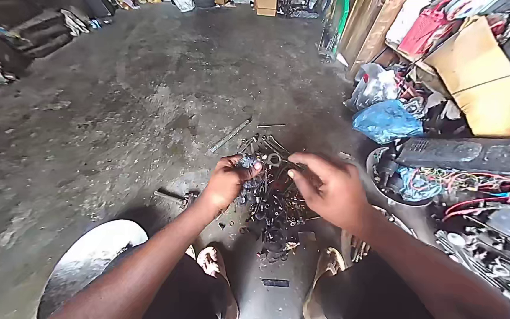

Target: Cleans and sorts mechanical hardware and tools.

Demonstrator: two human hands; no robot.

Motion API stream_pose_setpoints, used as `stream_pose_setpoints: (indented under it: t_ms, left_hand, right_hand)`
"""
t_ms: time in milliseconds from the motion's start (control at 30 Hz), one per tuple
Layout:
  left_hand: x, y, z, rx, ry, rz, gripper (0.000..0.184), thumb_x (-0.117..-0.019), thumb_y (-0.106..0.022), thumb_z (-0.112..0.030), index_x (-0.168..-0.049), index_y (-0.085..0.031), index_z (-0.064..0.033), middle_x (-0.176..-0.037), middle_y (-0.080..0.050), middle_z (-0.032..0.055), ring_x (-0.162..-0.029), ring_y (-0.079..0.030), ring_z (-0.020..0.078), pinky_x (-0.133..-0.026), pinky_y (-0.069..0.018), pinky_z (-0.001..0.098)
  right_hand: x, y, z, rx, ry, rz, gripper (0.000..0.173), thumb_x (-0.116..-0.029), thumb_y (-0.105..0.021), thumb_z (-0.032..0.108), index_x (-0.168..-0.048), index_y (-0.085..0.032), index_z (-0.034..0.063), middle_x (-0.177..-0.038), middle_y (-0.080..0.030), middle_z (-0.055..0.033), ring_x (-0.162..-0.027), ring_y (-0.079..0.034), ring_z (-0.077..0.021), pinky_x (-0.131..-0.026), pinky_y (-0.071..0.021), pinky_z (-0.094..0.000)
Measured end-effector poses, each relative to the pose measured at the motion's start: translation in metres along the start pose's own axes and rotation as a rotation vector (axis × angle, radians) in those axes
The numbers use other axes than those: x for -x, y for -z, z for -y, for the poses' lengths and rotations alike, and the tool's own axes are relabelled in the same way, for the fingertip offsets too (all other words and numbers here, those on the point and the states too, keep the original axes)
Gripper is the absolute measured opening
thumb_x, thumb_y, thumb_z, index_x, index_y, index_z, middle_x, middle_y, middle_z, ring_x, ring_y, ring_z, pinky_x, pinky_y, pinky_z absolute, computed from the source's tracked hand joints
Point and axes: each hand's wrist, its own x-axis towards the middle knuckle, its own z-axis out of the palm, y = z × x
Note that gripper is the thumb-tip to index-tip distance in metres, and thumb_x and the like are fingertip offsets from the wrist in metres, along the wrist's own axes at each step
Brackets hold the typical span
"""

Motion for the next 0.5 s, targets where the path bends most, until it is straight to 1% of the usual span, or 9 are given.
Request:
stream_pose_setpoints:
  t_ms: [33, 100, 133, 200, 300, 367, 400, 433, 500]
  left_hand:
    - [0.004, 0.003, -0.005, 0.016, 0.002, 0.049, 0.008, -0.0972, -0.068, -0.010, -0.094, -0.074, -0.0060, -0.082, -0.072, 0.0057, -0.070, -0.067, 0.0104, -0.065, -0.0578, 0.0282]
    - [0.009, 0.000, -0.011, 0.026, -0.001, 0.153, 0.006, -0.0946, -0.069, -0.007, -0.091, -0.074, -0.0057, -0.081, -0.073, 0.0056, -0.070, -0.067, 0.0096, -0.067, -0.0584, 0.0269]
    - [0.010, -0.003, -0.010, 0.010, -0.004, 0.201, 0.006, -0.0933, -0.069, -0.007, -0.090, -0.074, -0.0056, -0.080, -0.073, 0.0054, -0.071, -0.068, 0.0091, -0.068, -0.0584, 0.0266]
    - [0.009, -0.006, -0.008, -0.053, -0.012, 0.278, 0.005, -0.0916, -0.071, -0.006, -0.091, -0.076, -0.0053, -0.084, -0.075, 0.0047, -0.077, -0.069, 0.0088, -0.075, -0.0588, 0.0270]
    - [0.010, -0.004, -0.007, -0.168, -0.010, 0.293, 0.008, -0.0916, -0.074, -0.013, -0.093, -0.077, -0.0058, -0.087, -0.076, 0.0051, -0.081, -0.072, 0.0108, -0.080, -0.0607, 0.0307]
    - [0.010, -0.003, -0.007, -0.251, -0.016, 0.242, 0.013, -0.0874, -0.080, -0.021, -0.088, -0.077, -0.0082, -0.080, -0.075, 0.0029, -0.073, -0.069, 0.0090, -0.072, -0.0587, 0.0301]
    - [0.011, -0.003, -0.006, -0.271, -0.025, 0.204, 0.016, -0.0817, -0.085, -0.022, -0.084, -0.077, -0.0093, -0.076, -0.074, 0.0016, -0.068, -0.067, 0.0074, -0.067, -0.0573, 0.0288]
    - [0.010, -0.002, -0.008, -0.276, -0.037, 0.167, 0.019, -0.0753, -0.091, -0.021, -0.081, -0.077, -0.0092, -0.075, -0.074, 0.0017, -0.067, -0.069, 0.0073, -0.065, -0.0590, 0.0285]
    - [0.009, 0.004, -0.011, -0.233, -0.053, 0.062, 0.025, -0.0662, -0.095, -0.015, -0.075, -0.073, -0.0074, -0.069, -0.072, 0.0040, -0.061, -0.066, 0.0092, -0.059, -0.0568, 0.0292]
  right_hand:
    - [-0.002, 0.000, -0.004, -0.072, -0.022, 0.016, 0.026, -0.0978, -0.066, 0.023, -0.120, -0.073, 0.0110, -0.104, -0.073, -0.0015, -0.080, -0.069, -0.0094, -0.068, -0.0606, -0.0312]
    - [-0.003, -0.005, -0.012, -0.305, -0.125, 0.150, 0.033, -0.0994, -0.065, 0.024, -0.129, -0.067, 0.0103, -0.116, -0.072, -0.0015, -0.098, -0.070, -0.0100, -0.083, -0.0616, -0.0323]
    - [-0.001, -0.009, -0.015, -0.442, -0.204, 0.227, 0.034, -0.1007, -0.065, 0.023, -0.132, -0.065, 0.0102, -0.117, -0.071, -0.0020, -0.100, -0.071, -0.0107, -0.086, -0.0622, -0.0326]
    - [0.000, -0.019, -0.015, -0.654, -0.334, 0.314, 0.028, -0.1014, -0.064, 0.018, -0.128, -0.067, 0.0087, -0.105, -0.073, -0.0057, -0.086, -0.071, -0.0142, -0.077, -0.0625, -0.0328]
    - [-0.002, -0.025, -0.011, -0.754, -0.451, 0.405, 0.017, -0.1017, -0.062, 0.010, -0.113, -0.073, 0.0028, -0.084, -0.071, -0.0054, -0.066, -0.064, -0.0098, -0.060, -0.0561, -0.0238]
    - [-0.005, -0.027, -0.010, -0.876, -0.524, 0.454, 0.018, -0.1012, -0.063, 0.008, -0.113, -0.073, 0.0005, -0.079, -0.067, -0.0058, -0.062, -0.059, -0.0083, -0.057, -0.0508, -0.0209]
    - [-0.005, -0.027, -0.011, -0.935, -0.548, 0.485, 0.019, -0.1002, -0.063, 0.007, -0.115, -0.072, 0.0004, -0.078, -0.065, -0.0061, -0.061, -0.057, -0.0083, -0.055, -0.0493, -0.0207]
    - [-0.006, -0.027, -0.012, -0.979, -0.562, 0.523, 0.020, -0.0998, -0.062, 0.007, -0.117, -0.072, 0.0011, -0.077, -0.063, -0.0056, -0.060, -0.055, -0.0079, -0.055, -0.0479, -0.0205]
    - [-0.008, -0.025, -0.009, -1.039, -0.587, 0.574, 0.016, -0.1003, -0.060, 0.007, -0.110, -0.070, 0.0017, -0.073, -0.058, -0.0018, -0.058, -0.050, -0.0054, -0.053, -0.0440, -0.0186]
